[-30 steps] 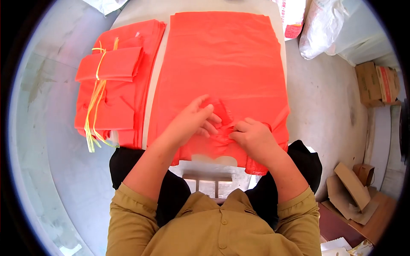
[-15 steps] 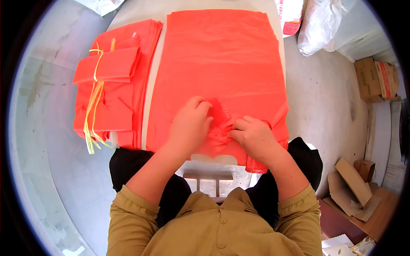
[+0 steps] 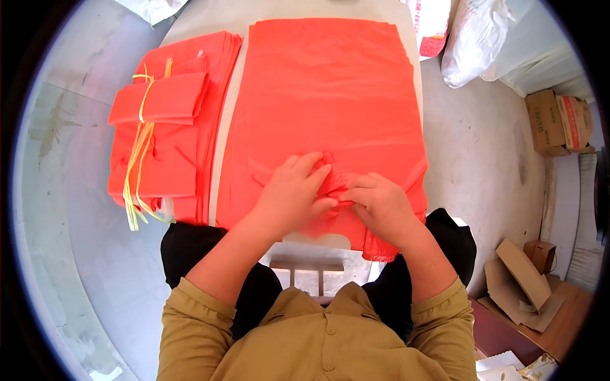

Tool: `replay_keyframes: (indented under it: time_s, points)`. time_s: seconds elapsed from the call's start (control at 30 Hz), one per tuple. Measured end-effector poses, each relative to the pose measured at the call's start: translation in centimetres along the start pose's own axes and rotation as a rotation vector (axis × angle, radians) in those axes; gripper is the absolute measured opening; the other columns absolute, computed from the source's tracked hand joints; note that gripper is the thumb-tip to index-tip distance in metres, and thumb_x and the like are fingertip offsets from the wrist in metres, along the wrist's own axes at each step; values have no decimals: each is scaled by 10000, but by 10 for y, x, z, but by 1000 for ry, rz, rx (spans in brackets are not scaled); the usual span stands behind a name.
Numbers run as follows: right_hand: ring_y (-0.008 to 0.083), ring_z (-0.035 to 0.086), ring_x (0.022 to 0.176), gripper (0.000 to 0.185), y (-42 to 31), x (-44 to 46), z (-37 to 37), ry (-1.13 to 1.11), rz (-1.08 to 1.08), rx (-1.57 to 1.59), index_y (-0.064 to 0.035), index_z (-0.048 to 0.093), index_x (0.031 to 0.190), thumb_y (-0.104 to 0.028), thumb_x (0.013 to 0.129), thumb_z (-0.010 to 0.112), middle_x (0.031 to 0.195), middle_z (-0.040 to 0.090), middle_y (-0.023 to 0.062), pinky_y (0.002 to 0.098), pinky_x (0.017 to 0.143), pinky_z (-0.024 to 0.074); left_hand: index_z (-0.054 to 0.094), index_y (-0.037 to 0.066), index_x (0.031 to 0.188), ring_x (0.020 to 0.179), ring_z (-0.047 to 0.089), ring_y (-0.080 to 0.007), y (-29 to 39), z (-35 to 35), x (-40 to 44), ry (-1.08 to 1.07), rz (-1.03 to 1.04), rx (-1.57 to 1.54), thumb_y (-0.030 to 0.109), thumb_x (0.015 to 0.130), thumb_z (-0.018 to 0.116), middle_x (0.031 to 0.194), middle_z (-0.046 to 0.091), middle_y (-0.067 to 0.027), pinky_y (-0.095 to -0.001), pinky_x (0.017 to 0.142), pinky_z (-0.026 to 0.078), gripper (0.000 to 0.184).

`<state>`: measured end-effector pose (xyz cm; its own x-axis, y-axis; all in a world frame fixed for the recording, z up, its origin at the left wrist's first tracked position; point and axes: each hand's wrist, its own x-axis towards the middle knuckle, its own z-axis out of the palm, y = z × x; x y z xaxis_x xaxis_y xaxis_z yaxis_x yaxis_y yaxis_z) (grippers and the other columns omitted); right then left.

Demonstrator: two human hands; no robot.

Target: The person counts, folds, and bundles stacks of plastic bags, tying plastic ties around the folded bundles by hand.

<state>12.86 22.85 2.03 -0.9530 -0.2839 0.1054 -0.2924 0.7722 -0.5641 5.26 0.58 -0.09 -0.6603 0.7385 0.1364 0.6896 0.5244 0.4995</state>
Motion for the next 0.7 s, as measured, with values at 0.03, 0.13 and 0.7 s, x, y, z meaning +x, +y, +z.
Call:
replay_keyframes:
  time_s: [0.03, 0.13, 0.7]
  points:
    - [280, 646, 876, 194, 0, 1, -1, 7, 6, 11, -88, 775, 966, -8, 791, 750, 952, 704, 43, 393, 761, 559, 623, -25, 1339, 1253, 541, -400, -1, 1, 0, -3, 10, 13, 296, 855, 792, 1436, 545, -214, -483, 1089, 461, 605]
    - [281, 655, 886, 185, 1, 2, -1, 34, 16, 50, -79, 783, 973, -13, 804, 748, 947, 718, 51, 394, 770, 560, 626, -31, 1338, 1250, 539, -394, -1, 4, -2, -30, 31, 56, 242, 865, 737, 1449, 540, -216, -484, 1092, 455, 557]
    - [294, 692, 927, 197, -6, 9, 11, 203, -3, 247, -130, 774, 1059, -81, 876, 718, 1077, 737, 48, 402, 801, 571, 734, 159, 1242, 1045, 638, -320, 5, 13, 4, 149, 54, 89, 98, 732, 765, 1308, 655, -93, -443, 890, 530, 514]
